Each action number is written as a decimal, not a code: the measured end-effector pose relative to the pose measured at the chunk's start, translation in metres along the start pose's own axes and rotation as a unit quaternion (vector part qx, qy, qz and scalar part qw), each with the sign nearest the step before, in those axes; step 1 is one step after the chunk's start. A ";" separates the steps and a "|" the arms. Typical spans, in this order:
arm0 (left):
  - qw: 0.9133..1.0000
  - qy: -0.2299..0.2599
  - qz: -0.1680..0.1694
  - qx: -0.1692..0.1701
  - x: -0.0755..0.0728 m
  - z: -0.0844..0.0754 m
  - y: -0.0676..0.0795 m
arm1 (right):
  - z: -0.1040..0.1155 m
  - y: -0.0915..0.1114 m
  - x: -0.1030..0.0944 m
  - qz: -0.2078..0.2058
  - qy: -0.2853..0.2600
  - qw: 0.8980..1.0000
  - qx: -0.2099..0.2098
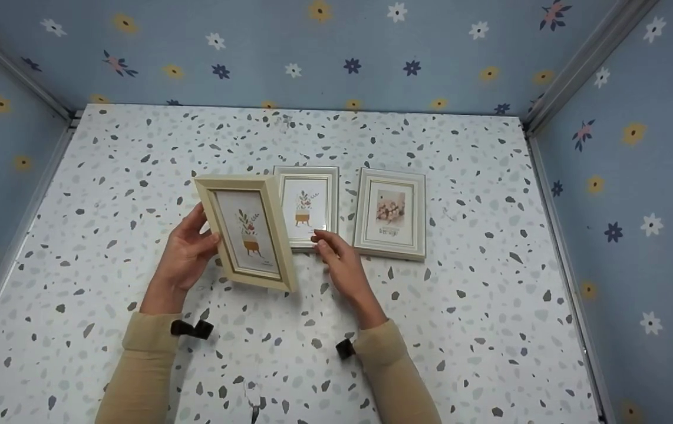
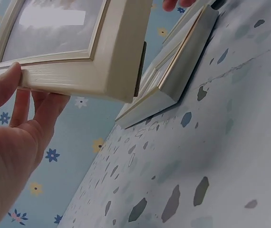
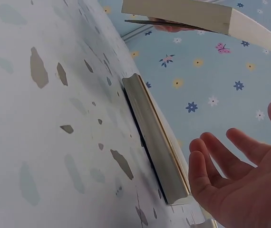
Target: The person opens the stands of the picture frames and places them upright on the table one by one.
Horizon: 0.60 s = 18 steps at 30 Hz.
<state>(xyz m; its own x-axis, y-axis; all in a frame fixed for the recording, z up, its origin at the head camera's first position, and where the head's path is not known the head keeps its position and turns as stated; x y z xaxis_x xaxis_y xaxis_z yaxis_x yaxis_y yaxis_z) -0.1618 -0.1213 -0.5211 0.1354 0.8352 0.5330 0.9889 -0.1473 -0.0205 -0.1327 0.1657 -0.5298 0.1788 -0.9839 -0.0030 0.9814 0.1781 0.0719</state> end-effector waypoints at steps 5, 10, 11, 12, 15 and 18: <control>1.000 0.009 0.016 -0.005 0.010 0.003 -0.002 | 0.004 0.000 0.006 0.017 -0.004 1.000 0.000; 0.998 0.034 0.049 -0.013 0.023 0.006 -0.003 | 0.007 0.001 0.010 0.027 0.004 1.000 -0.002; 0.998 0.039 0.054 -0.014 0.026 0.007 -0.003 | 0.008 0.002 0.012 0.032 0.000 0.999 -0.006; 0.997 0.045 0.059 -0.016 0.029 0.008 -0.003 | 0.008 0.003 0.013 0.037 -0.004 0.999 -0.009; 0.996 0.058 0.069 -0.022 0.035 0.011 -0.004 | 0.011 0.005 0.017 0.051 -0.014 0.998 -0.018; 0.994 0.070 0.077 -0.029 0.040 0.015 -0.004 | 0.013 0.008 0.021 0.062 -0.022 0.997 -0.028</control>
Point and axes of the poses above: each hand's wrist, its own y-axis away from the middle knuckle, its own x-axis out of the palm, z = x × y, the point moved 6 cm from there along -y, towards the middle knuckle
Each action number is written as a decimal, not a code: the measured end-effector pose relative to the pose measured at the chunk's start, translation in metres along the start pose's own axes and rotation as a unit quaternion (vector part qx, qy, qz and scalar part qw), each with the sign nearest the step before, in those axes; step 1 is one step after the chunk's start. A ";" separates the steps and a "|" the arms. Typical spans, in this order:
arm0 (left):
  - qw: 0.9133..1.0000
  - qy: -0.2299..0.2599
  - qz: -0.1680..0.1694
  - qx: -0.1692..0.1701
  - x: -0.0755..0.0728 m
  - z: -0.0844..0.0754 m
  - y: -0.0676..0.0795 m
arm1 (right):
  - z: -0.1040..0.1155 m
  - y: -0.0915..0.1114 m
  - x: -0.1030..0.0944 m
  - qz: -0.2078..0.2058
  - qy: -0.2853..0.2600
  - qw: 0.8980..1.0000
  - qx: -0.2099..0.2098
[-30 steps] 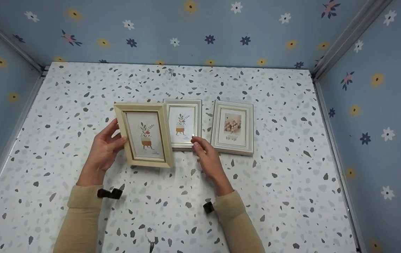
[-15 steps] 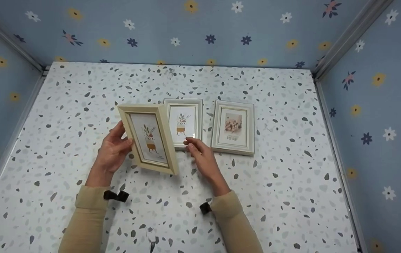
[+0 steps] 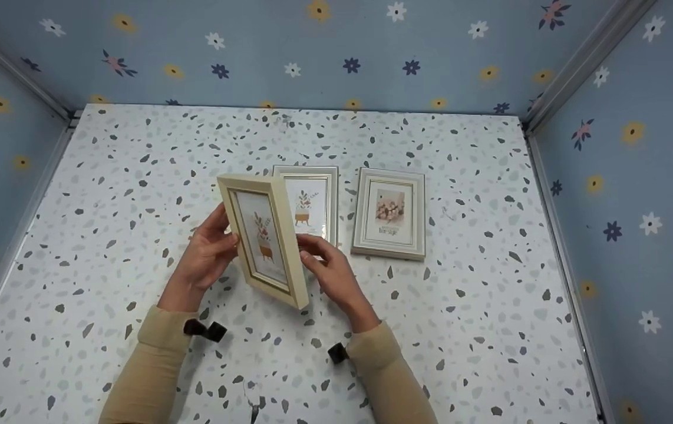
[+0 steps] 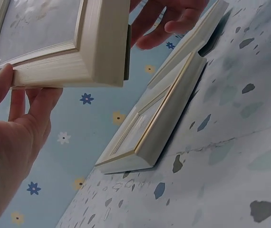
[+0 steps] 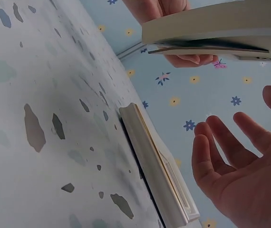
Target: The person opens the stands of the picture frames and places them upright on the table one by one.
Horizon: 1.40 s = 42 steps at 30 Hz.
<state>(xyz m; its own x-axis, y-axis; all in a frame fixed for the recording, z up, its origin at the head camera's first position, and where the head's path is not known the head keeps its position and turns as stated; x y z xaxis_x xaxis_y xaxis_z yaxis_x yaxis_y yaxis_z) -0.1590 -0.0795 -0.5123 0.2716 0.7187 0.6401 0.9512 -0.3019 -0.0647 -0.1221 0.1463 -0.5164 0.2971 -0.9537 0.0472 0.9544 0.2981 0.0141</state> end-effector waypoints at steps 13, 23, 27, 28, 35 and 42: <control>0.999 0.027 0.012 -0.015 0.008 0.009 -0.003 | 0.002 0.004 0.015 0.028 -0.066 0.997 -0.013; 0.998 0.038 0.030 -0.030 0.013 0.015 -0.003 | 0.003 0.005 0.026 0.044 -0.067 0.997 -0.009; 0.997 0.054 0.036 -0.037 0.015 0.016 -0.003 | 0.008 0.005 0.032 0.056 -0.058 0.996 -0.033; 0.997 0.058 0.037 -0.038 0.015 0.016 -0.003 | 0.010 0.004 0.033 0.059 -0.058 0.996 -0.039; 0.995 0.074 0.049 -0.048 0.016 0.019 -0.002 | 0.020 0.007 0.038 0.043 -0.052 0.992 -0.108; 0.994 0.076 0.061 -0.049 0.019 0.020 -0.002 | 0.028 0.011 0.041 0.028 -0.003 0.990 -0.135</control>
Point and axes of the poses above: each hand's wrist, its own y-axis away from the middle knuckle, its own x-axis out of the palm, z = x × y, the point moved 6 cm from there along -y, towards the middle knuckle
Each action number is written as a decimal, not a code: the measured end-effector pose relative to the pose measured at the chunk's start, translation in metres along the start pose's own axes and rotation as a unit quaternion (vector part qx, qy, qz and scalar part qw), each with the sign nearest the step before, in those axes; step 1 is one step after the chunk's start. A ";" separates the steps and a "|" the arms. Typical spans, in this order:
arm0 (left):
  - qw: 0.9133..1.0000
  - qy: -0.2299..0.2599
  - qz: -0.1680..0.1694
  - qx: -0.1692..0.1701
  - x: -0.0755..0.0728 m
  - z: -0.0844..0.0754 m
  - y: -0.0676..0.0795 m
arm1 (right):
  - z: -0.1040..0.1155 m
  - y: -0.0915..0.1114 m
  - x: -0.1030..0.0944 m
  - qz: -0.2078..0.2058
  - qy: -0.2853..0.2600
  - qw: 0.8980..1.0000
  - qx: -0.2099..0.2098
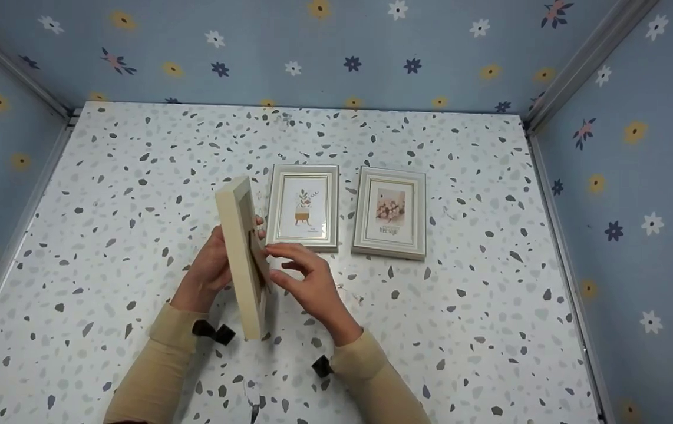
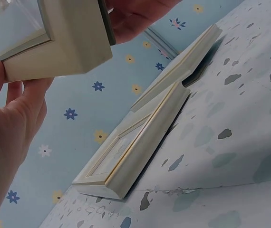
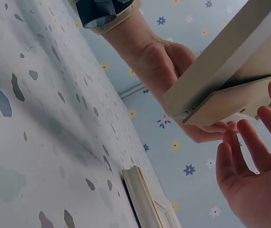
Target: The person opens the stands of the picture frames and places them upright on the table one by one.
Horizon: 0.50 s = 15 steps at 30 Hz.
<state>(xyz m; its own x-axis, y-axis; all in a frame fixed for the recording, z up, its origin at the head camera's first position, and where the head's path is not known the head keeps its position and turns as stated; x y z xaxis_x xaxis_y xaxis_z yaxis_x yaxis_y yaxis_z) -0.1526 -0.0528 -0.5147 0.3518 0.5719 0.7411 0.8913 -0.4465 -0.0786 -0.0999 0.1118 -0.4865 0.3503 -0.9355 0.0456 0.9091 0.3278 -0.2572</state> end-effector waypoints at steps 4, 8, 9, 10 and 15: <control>1.000 0.007 -0.008 -0.004 0.000 0.001 0.000 | 0.002 -0.001 0.001 -0.002 0.021 1.000 -0.004; 1.000 0.005 -0.009 -0.010 -0.001 0.003 0.000 | 0.003 -0.002 0.002 -0.002 0.040 0.999 -0.008; 1.000 0.004 -0.010 -0.012 -0.001 0.003 0.000 | 0.004 -0.002 0.003 -0.002 0.045 0.999 -0.007; 1.000 0.002 -0.011 -0.013 -0.001 0.004 0.000 | 0.004 -0.002 0.004 -0.001 0.051 0.999 -0.006; 1.000 -0.007 -0.017 -0.017 -0.003 0.004 0.000 | 0.019 -0.003 0.009 0.009 0.073 0.997 0.001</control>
Point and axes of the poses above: each hand's wrist, its own y-axis away from the middle knuckle, its own x-axis out of the palm, z = x × y, the point moved 6 cm from there along -y, towards the middle knuckle
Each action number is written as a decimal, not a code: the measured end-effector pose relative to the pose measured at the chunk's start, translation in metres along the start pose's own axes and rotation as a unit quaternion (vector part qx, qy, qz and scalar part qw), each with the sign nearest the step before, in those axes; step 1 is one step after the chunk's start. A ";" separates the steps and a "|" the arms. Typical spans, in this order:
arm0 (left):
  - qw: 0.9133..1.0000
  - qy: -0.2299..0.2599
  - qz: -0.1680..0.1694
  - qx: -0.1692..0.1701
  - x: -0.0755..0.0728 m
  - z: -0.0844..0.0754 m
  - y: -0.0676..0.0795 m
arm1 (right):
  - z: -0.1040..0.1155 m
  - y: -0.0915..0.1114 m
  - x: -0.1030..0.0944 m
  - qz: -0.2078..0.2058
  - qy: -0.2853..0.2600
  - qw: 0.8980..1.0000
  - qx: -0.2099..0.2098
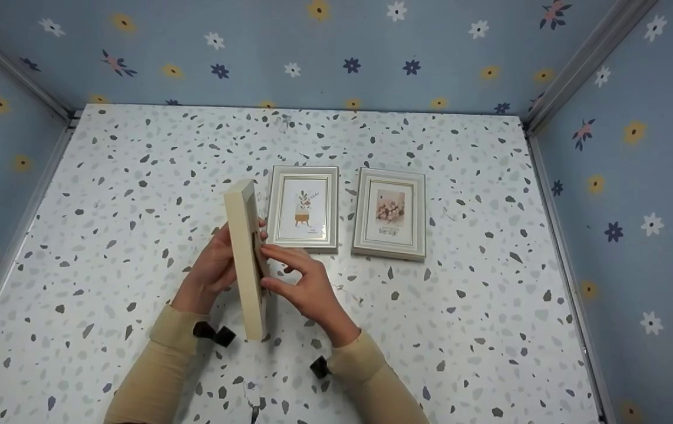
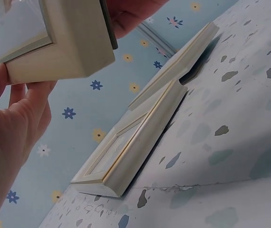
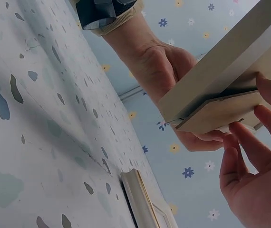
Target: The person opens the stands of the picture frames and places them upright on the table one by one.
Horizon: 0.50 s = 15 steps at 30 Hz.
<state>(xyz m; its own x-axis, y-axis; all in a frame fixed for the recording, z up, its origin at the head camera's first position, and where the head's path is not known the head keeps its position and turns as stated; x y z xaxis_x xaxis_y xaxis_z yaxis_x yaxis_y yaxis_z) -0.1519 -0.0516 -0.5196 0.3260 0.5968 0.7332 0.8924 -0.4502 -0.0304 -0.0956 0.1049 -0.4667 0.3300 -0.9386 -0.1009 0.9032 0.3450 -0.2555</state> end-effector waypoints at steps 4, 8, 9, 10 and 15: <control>1.000 0.000 -0.002 -0.001 -0.001 0.001 0.000 | 0.014 -0.001 0.000 -0.007 -0.005 1.000 0.006; 1.000 0.001 0.001 0.000 -0.002 0.001 0.001 | 0.012 -0.002 0.001 -0.013 -0.014 1.000 0.006; 1.000 0.002 0.003 0.000 -0.002 0.001 0.001 | 0.009 -0.002 0.001 -0.013 -0.016 1.000 0.006; 1.000 0.002 0.006 0.000 -0.002 0.001 0.001 | 0.005 -0.001 0.001 -0.013 -0.020 1.000 0.006; 1.000 0.005 0.014 0.001 -0.001 0.001 0.001 | -0.014 0.000 0.000 -0.010 -0.036 0.999 0.004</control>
<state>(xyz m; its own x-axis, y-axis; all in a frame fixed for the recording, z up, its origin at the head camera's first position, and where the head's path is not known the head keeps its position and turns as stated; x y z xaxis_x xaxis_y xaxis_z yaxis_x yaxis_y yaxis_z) -0.1508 -0.0520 -0.5214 0.3487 0.5770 0.7386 0.8834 -0.4655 -0.0533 -0.0992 0.1045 -0.4798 0.3314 -0.9431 -0.0258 0.9115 0.3271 -0.2494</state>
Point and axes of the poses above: each hand's wrist, its own y-axis away from the middle knuckle, its own x-axis out of the palm, z = x × y, the point moved 6 cm from there along -y, towards the middle knuckle
